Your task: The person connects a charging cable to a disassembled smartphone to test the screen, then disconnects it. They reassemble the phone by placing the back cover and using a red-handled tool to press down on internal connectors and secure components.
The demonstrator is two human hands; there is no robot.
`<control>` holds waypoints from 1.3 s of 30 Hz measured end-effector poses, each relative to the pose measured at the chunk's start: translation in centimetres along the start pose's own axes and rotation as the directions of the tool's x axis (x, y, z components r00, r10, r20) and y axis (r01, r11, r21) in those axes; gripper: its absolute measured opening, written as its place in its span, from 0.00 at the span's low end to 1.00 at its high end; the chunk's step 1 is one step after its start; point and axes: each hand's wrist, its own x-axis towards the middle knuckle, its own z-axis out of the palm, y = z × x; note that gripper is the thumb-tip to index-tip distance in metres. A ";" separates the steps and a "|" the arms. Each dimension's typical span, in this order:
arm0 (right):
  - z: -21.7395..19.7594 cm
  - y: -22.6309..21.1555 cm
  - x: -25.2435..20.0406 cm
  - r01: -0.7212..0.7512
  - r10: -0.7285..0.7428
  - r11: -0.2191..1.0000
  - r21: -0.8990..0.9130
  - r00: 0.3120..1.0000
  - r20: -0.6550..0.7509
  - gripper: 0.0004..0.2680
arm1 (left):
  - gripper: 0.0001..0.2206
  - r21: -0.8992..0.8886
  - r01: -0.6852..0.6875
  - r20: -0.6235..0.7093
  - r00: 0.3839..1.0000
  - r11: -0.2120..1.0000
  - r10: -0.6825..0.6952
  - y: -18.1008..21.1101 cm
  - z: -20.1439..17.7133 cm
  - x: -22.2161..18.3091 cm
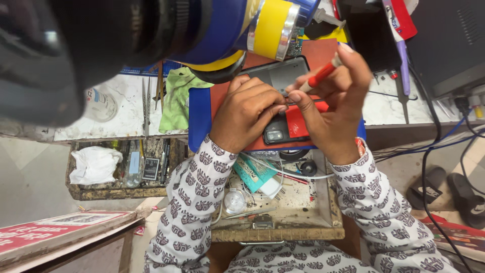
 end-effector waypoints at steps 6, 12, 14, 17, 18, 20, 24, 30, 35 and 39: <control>-0.6 -1.0 0.1 0.057 -0.065 0.994 0.096 0.994 0.083 0.30 | 0.06 0.146 0.002 0.017 1.000 0.989 -0.004 2.8 -1.4 0.0; -0.2 -1.8 -0.1 -0.038 -0.020 0.963 0.266 0.977 0.214 0.29 | 0.06 0.178 0.208 -0.031 0.978 0.962 -0.206 6.0 -2.6 -3.0; 0.0 -1.9 0.1 -0.044 -0.019 0.971 0.235 0.967 0.256 0.29 | 0.06 0.111 0.373 -0.062 0.928 0.921 -0.368 6.7 -1.8 -3.7; 0.2 -1.9 0.6 0.025 -0.055 0.994 0.103 0.952 0.303 0.29 | 0.14 0.125 0.349 -0.133 0.934 0.929 -0.332 6.9 -0.9 -4.4; 0.2 -1.9 0.8 0.064 -0.074 0.997 0.043 0.946 0.316 0.28 | 0.16 0.146 0.344 -0.141 0.935 0.928 -0.324 7.0 -0.8 -4.5; 0.2 -2.1 1.0 0.043 -0.063 0.997 0.067 0.943 0.328 0.28 | 0.19 0.188 0.332 -0.156 0.939 0.924 -0.306 7.2 -0.7 -4.7; 0.2 -2.5 1.3 0.020 -0.044 0.997 0.075 0.940 0.339 0.28 | 0.19 0.209 0.328 -0.166 0.940 0.921 -0.297 7.2 -0.6 -4.9; 0.7 -2.4 1.5 0.043 -0.061 0.997 0.061 0.937 0.344 0.28 | 0.20 0.250 0.328 -0.174 0.941 0.911 -0.291 6.7 -0.3 -5.5; 1.3 -2.1 1.4 0.045 -0.059 0.998 0.049 0.939 0.339 0.28 | 0.19 0.251 0.326 -0.188 0.940 0.911 -0.284 6.2 -0.3 -6.0; 1.6 -1.7 1.3 0.052 -0.063 0.998 0.041 0.938 0.341 0.28 | 0.19 0.241 0.329 -0.203 0.937 0.913 -0.284 5.8 -0.4 -6.4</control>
